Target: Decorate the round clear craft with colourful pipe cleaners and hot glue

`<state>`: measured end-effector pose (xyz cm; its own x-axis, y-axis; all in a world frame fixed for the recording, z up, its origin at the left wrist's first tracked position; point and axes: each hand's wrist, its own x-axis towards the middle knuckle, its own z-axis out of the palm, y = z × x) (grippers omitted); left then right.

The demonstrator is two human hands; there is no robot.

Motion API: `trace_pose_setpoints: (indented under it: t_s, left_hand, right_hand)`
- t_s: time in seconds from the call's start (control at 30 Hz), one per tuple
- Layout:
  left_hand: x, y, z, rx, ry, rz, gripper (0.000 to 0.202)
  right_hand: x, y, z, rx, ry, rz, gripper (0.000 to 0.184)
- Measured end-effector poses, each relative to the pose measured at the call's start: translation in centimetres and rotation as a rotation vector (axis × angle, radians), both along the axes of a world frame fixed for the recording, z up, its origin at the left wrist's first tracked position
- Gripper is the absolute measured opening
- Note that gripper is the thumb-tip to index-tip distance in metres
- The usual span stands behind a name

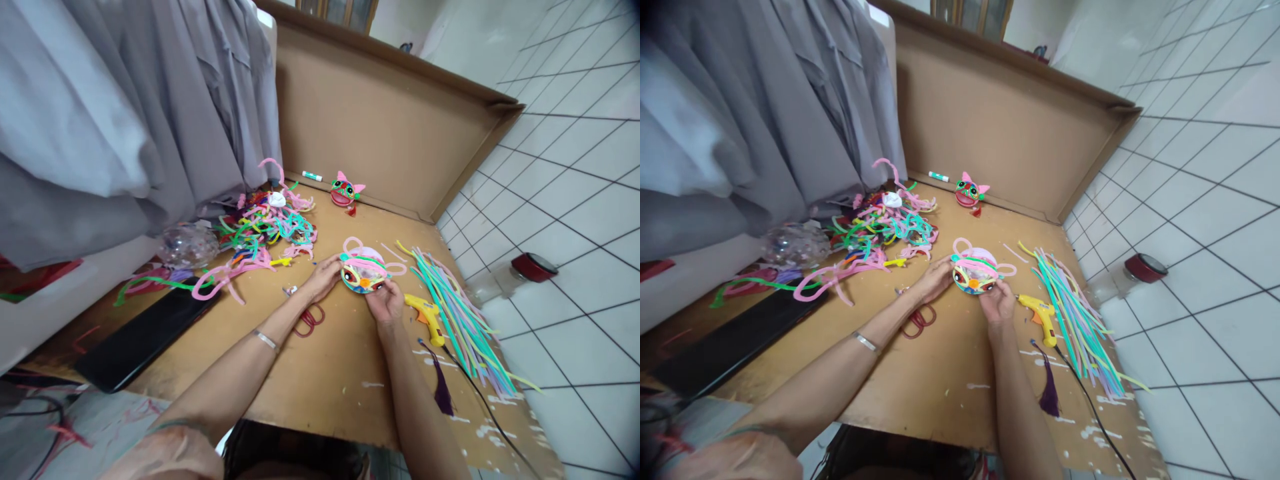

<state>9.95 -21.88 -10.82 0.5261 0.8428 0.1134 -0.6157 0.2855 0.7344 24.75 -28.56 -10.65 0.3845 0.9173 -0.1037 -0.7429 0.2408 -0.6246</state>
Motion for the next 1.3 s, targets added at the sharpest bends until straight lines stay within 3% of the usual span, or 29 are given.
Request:
trace_pose_setpoints:
  t_s: [0.23, 0.4, 0.6, 0.83, 1.3]
  left_hand:
    - [-0.1, 0.0, 0.5, -0.007, -0.031, 0.049, 0.028]
    - [-0.2, 0.2, 0.2, -0.121, -0.073, 0.145, 0.035]
    - [0.1, -0.4, 0.4, -0.139, -0.071, 0.214, 0.039]
    - [0.5, -1.2, 0.8, -0.149, -0.089, 0.284, 0.029]
    - [0.8, -1.3, 0.8, -0.137, -0.029, 0.286, 0.013]
  right_hand:
    - [0.1, 0.2, -0.3, 0.012, -0.005, -0.004, 0.017]
    - [0.3, 0.4, -0.7, 0.015, -0.015, 0.013, 0.021]
    - [0.5, 0.6, -0.9, 0.018, -0.031, 0.023, 0.025]
    - [0.5, 0.7, -0.7, 0.008, 0.014, 0.002, 0.025]
    - [0.1, 0.6, -0.8, 0.001, 0.002, -0.001, 0.02]
